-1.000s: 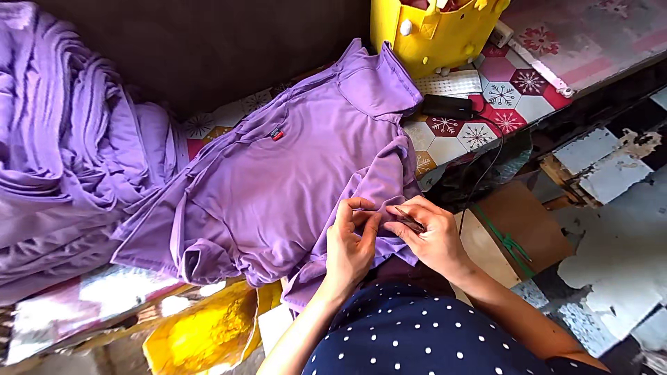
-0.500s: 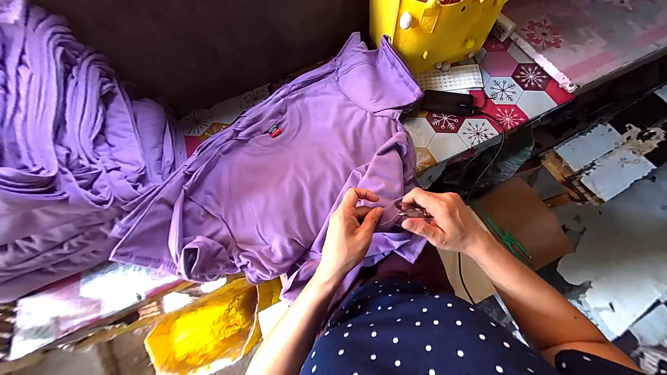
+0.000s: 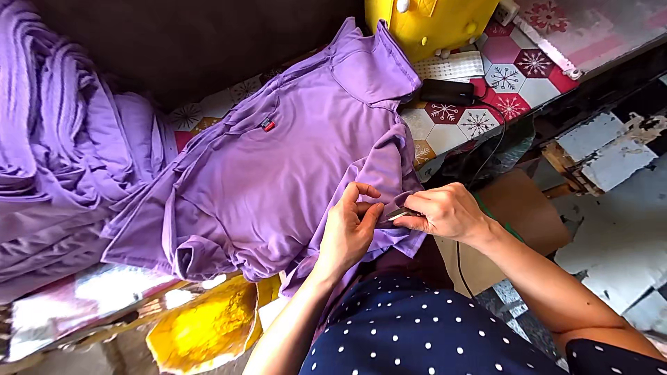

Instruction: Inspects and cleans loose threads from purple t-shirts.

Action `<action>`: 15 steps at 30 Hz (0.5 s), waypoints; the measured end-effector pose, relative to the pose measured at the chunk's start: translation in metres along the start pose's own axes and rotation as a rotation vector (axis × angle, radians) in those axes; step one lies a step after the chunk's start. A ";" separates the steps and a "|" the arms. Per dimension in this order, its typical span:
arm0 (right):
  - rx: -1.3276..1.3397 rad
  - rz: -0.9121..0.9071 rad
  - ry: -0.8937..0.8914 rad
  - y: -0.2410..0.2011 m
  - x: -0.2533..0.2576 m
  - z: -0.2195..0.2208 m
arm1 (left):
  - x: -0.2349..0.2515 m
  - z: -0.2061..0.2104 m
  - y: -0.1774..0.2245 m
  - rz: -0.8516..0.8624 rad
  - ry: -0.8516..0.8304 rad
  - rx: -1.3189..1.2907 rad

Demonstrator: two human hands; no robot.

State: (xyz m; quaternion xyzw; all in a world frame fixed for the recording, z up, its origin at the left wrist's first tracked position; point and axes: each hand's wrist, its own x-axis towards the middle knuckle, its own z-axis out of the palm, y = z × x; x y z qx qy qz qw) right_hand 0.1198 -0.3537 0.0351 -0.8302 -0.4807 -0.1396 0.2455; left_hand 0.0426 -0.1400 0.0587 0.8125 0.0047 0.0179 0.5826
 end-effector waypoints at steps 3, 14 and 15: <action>-0.032 -0.008 0.020 -0.001 0.001 0.001 | 0.001 0.000 -0.001 -0.009 0.003 -0.020; 0.898 0.679 0.206 -0.041 -0.005 0.011 | -0.003 0.001 -0.003 -0.040 0.006 -0.186; 0.875 0.705 0.261 -0.047 -0.006 0.013 | -0.005 0.004 -0.002 -0.033 0.023 -0.200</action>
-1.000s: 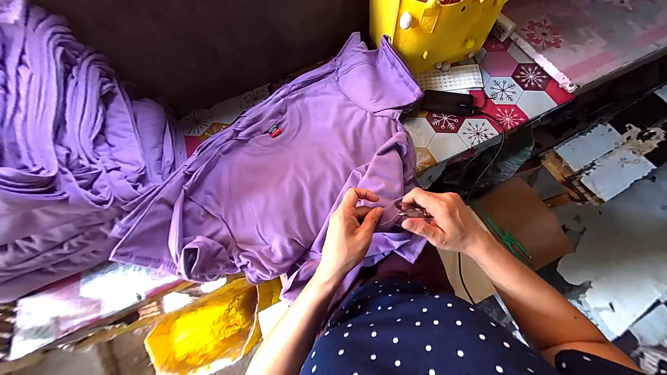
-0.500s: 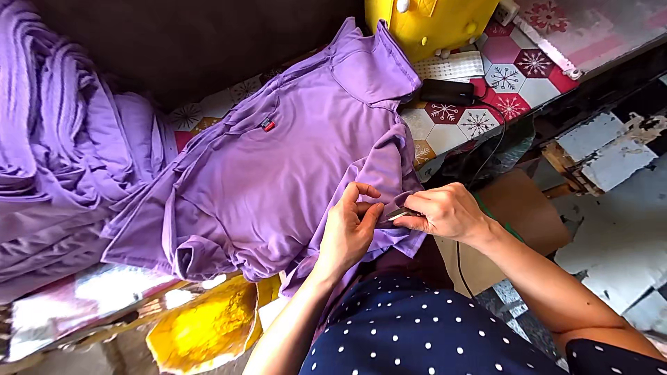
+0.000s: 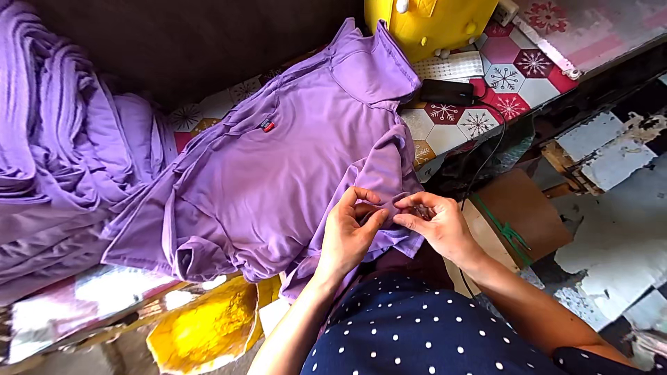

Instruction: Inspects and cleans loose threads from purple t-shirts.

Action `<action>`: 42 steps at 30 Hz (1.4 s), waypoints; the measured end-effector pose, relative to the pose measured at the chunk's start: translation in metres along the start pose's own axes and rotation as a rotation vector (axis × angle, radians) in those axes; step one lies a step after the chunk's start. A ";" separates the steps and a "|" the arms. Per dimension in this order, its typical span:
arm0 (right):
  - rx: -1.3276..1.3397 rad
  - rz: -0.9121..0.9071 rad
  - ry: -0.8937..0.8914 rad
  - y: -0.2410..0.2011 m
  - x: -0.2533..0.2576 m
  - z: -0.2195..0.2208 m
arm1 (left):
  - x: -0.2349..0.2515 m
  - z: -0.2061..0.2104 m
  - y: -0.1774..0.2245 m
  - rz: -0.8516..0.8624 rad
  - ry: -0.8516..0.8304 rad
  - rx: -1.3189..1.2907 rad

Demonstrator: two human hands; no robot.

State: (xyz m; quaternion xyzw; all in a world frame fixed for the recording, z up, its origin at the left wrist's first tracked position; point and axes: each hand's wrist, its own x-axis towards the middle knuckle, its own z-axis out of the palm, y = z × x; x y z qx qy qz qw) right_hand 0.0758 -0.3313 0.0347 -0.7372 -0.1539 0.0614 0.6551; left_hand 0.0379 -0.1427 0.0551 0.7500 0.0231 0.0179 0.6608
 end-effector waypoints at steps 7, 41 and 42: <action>-0.092 -0.057 0.142 -0.005 -0.013 0.009 | -0.010 0.019 -0.012 0.229 0.203 0.109; -0.701 -0.511 -0.207 0.020 0.018 -0.020 | -0.005 0.005 -0.014 0.010 0.120 -0.021; -0.714 -0.517 -0.199 0.020 0.018 -0.020 | -0.005 0.005 -0.014 0.011 0.122 -0.019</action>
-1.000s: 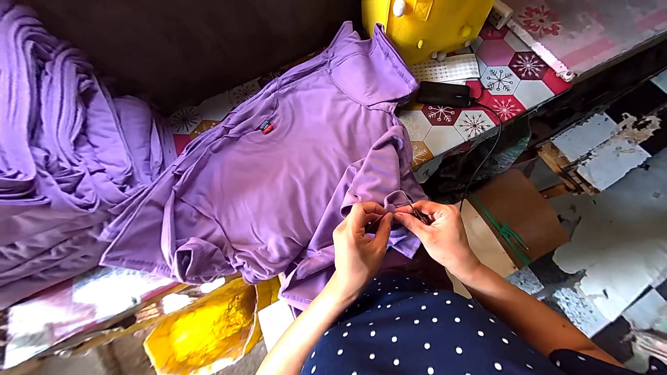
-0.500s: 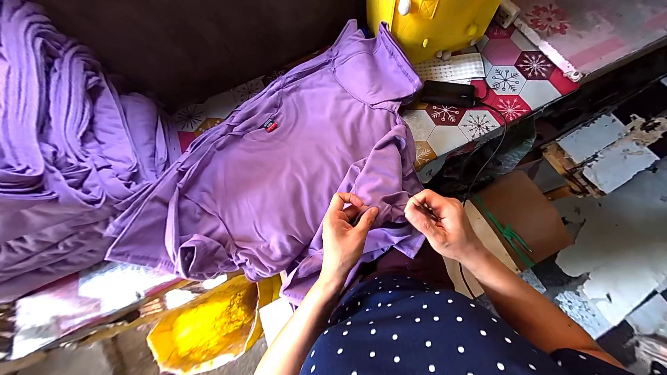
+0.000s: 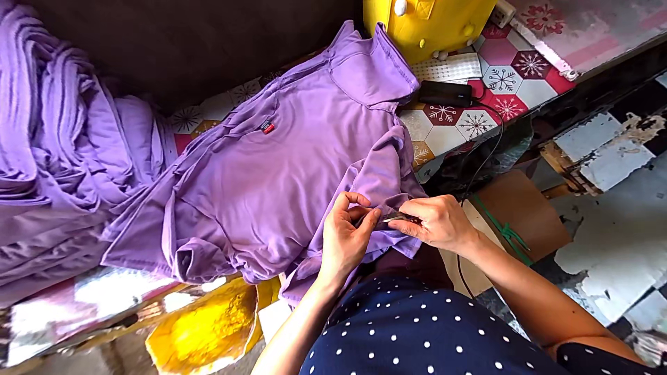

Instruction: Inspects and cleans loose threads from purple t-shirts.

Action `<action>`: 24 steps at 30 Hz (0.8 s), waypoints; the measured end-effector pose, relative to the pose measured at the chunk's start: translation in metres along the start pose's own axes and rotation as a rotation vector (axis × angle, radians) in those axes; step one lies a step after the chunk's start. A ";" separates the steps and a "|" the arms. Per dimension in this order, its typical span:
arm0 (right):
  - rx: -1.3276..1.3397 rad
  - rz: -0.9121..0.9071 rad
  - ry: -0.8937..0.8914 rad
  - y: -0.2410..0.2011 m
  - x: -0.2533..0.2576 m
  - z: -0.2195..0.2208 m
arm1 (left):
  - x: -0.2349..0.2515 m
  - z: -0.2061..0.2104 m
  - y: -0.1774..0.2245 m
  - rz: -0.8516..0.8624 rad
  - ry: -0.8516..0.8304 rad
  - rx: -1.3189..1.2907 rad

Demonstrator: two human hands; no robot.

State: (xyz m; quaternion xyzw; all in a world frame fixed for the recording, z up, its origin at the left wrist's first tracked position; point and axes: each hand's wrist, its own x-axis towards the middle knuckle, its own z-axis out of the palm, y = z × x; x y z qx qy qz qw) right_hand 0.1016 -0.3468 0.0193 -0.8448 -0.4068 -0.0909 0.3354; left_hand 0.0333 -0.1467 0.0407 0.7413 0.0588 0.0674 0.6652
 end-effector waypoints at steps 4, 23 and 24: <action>-0.096 -0.017 0.035 -0.004 -0.001 0.001 | 0.000 0.000 -0.001 -0.001 0.009 0.021; 0.025 -0.137 0.250 -0.036 -0.031 0.036 | 0.007 -0.054 -0.040 0.151 0.566 0.251; 0.017 -0.164 0.233 -0.041 -0.034 0.047 | 0.008 -0.052 -0.039 -0.027 0.582 0.052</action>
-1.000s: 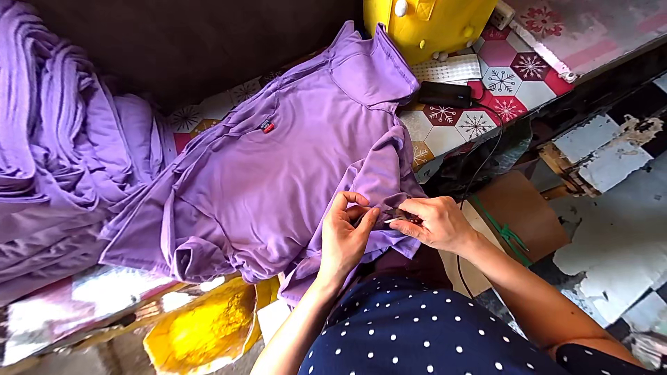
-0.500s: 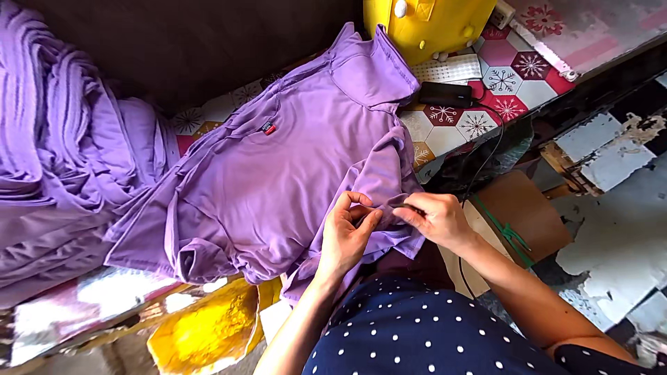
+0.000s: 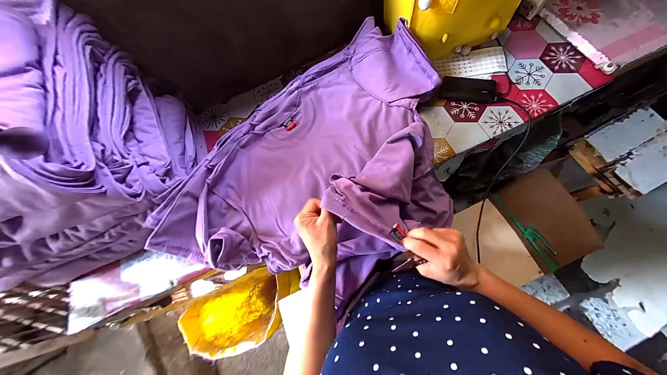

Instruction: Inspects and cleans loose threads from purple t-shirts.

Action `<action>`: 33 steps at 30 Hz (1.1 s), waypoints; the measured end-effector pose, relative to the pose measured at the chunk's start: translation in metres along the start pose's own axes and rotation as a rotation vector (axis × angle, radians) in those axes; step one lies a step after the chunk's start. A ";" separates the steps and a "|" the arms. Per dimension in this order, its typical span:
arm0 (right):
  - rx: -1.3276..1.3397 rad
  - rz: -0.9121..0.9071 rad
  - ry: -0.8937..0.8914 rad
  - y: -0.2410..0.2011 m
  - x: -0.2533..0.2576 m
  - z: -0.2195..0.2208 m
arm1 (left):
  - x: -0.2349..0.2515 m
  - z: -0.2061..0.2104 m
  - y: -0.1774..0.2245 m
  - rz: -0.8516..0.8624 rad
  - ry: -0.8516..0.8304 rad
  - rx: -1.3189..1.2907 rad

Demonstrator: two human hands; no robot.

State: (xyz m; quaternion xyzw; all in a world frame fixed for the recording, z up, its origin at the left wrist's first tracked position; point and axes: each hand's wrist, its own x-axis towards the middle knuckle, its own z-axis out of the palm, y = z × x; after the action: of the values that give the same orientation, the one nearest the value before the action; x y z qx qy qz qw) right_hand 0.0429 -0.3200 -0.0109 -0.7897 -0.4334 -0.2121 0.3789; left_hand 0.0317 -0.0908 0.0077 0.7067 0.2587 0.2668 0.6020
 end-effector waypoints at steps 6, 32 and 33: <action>0.038 -0.013 -0.160 -0.004 -0.011 0.028 | -0.030 -0.002 0.019 -0.646 -0.085 -0.670; 0.444 0.163 0.094 -0.011 0.062 0.028 | -0.052 -0.008 0.049 -0.354 -0.160 -0.531; 0.379 0.131 0.089 -0.011 0.062 0.031 | -0.053 -0.007 0.050 -0.346 -0.160 -0.511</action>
State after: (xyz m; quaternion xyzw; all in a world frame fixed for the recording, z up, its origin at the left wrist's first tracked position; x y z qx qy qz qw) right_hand 0.0670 -0.2596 0.0155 -0.7206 -0.3961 -0.1363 0.5525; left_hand -0.0095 -0.1290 0.0542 0.4969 0.2514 0.1606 0.8150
